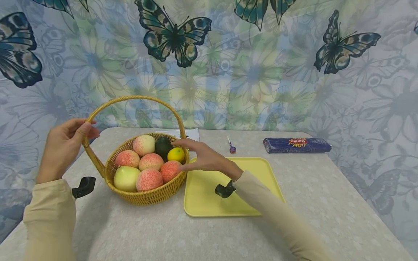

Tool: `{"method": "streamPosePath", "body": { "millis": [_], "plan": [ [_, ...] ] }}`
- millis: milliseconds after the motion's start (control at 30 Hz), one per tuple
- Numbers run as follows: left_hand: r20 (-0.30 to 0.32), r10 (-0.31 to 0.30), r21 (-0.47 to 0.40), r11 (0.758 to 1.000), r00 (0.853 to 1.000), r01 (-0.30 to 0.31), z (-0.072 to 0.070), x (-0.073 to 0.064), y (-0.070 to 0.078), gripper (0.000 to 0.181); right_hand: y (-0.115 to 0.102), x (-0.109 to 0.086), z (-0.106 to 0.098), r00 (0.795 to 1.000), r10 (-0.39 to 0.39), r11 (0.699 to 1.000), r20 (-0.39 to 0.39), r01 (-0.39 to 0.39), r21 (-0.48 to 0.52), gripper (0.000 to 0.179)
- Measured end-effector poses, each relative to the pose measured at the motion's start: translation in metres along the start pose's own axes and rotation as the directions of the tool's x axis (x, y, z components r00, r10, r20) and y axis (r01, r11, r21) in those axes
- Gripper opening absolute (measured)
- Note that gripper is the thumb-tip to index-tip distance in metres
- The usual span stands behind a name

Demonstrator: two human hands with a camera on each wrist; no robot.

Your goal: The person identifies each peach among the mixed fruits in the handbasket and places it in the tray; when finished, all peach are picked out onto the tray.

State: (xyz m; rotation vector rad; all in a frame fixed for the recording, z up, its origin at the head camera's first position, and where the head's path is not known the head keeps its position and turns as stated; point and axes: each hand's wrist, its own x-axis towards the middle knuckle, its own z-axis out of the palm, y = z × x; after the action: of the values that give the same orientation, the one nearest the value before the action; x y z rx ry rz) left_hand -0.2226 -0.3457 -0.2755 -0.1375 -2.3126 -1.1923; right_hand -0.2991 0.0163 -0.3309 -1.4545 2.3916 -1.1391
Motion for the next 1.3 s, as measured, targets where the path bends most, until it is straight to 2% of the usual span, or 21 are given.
{"method": "streamPosePath", "body": {
  "millis": [400,600,900,1100,1300],
  "plan": [
    [-0.029,0.018,-0.003,1.000,0.999,-0.018,0.004,-0.003,0.002,0.022,-0.010,0.018,0.025,0.989,0.032,0.998,0.143,-0.024,-0.057,0.072],
    [-0.032,0.022,0.006,1.000,0.999,-0.022,0.005,-0.002,0.000,0.024,-0.011,0.029,0.032,0.983,-0.006,0.993,0.185,0.028,-0.112,0.072],
    [-0.042,0.015,0.016,1.000,0.999,-0.014,0.003,-0.003,-0.002,0.025,-0.023,0.043,0.039,0.960,0.006,0.990,0.279,0.034,-0.138,0.069],
    [-0.046,-0.001,0.028,1.000,0.999,0.002,0.004,-0.004,0.000,0.024,-0.025,0.048,0.044,0.952,0.002,0.986,0.307,0.050,-0.160,0.066],
    [-0.045,0.008,0.023,1.000,0.999,-0.007,0.004,-0.005,0.000,0.024,-0.026,0.053,0.051,0.942,-0.040,0.982,0.334,0.100,-0.163,0.060]
  ]
}}
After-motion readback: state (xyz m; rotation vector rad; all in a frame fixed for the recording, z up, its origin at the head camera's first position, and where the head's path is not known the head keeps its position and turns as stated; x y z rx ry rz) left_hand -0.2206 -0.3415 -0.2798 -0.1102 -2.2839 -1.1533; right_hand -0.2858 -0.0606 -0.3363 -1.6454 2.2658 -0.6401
